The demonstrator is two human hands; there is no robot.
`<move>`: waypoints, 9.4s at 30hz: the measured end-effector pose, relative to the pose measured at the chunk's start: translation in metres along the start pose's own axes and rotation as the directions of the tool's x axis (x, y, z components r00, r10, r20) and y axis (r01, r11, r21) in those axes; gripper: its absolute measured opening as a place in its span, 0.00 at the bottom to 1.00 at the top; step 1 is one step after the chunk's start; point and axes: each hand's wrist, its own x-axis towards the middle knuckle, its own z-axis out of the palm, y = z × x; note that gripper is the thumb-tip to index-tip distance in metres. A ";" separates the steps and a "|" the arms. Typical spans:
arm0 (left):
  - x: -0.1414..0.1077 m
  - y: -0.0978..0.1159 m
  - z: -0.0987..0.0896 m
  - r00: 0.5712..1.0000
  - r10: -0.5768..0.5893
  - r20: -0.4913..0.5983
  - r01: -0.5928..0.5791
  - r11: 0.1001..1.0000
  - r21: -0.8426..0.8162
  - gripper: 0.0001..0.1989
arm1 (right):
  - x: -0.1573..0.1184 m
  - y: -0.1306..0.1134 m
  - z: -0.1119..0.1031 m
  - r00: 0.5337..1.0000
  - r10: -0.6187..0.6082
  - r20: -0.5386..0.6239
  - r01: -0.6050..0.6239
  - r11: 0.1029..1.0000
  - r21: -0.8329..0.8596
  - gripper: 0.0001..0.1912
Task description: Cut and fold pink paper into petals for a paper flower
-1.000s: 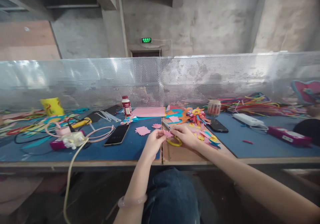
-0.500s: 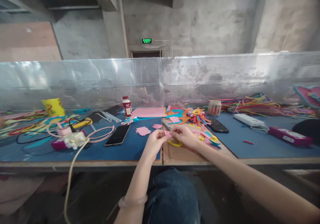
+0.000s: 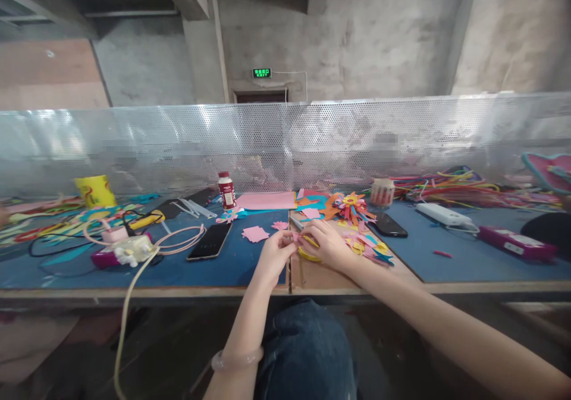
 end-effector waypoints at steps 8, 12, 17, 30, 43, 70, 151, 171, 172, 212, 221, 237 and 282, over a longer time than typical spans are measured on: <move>-0.001 0.003 0.000 1.000 0.012 0.008 -0.012 1.000 0.002 0.12 | 0.001 -0.001 0.001 0.999 -0.023 -0.026 0.022 0.999 -0.035 0.04; -0.002 0.005 0.000 1.000 0.001 0.006 -0.001 1.000 -0.006 0.11 | 0.001 -0.001 0.001 0.999 -0.019 -0.028 0.018 0.999 -0.044 0.03; -0.003 0.007 0.001 1.000 0.004 0.009 -0.004 1.000 -0.014 0.10 | 0.000 -0.001 0.002 0.999 -0.029 -0.038 0.028 0.999 -0.029 0.04; -0.001 0.005 0.000 1.000 -0.004 0.000 0.004 1.000 -0.021 0.12 | 0.002 -0.004 0.002 0.990 0.140 0.004 -0.140 0.985 0.099 0.04; -0.002 0.005 0.000 1.000 0.000 0.004 0.000 1.000 0.001 0.11 | 0.005 -0.009 -0.006 0.973 0.228 0.027 -0.228 0.950 0.211 0.05; -0.001 -0.001 0.002 0.998 0.056 0.011 -0.057 0.991 0.117 0.10 | 0.003 -0.006 -0.006 0.969 0.235 -0.069 -0.228 0.968 0.102 0.06; -0.002 0.002 0.000 0.999 0.020 0.026 -0.020 1.000 0.014 0.07 | 0.003 -0.005 -0.008 0.930 0.332 0.158 -0.366 0.879 0.305 0.06; -0.003 0.002 0.001 1.000 0.023 0.015 -0.024 0.998 0.063 0.07 | 0.005 -0.009 -0.007 0.922 0.352 0.161 -0.386 0.870 0.306 0.08; -0.003 0.003 0.001 1.000 0.020 0.004 -0.021 0.999 0.046 0.07 | 0.006 -0.009 -0.008 0.915 0.367 0.167 -0.402 0.863 0.306 0.09; -0.007 0.012 0.002 0.995 0.011 0.102 -0.011 1.000 0.002 0.09 | 0.005 0.004 -0.008 0.756 0.462 0.463 -0.645 0.406 0.648 0.16; -0.005 0.008 0.001 0.993 0.018 0.117 -0.015 0.999 -0.030 0.11 | 0.006 0.002 -0.006 0.722 0.506 0.471 -0.666 0.326 0.671 0.15; -0.006 0.008 0.002 0.999 -0.006 0.041 0.009 0.998 -0.068 0.08 | 0.009 -0.001 -0.014 0.722 0.502 0.476 -0.669 0.334 0.664 0.14; -0.012 0.014 -0.002 0.970 0.060 0.234 -0.084 0.992 0.093 0.13 | 0.004 0.004 -0.013 0.735 0.426 0.528 -0.647 0.206 0.734 0.10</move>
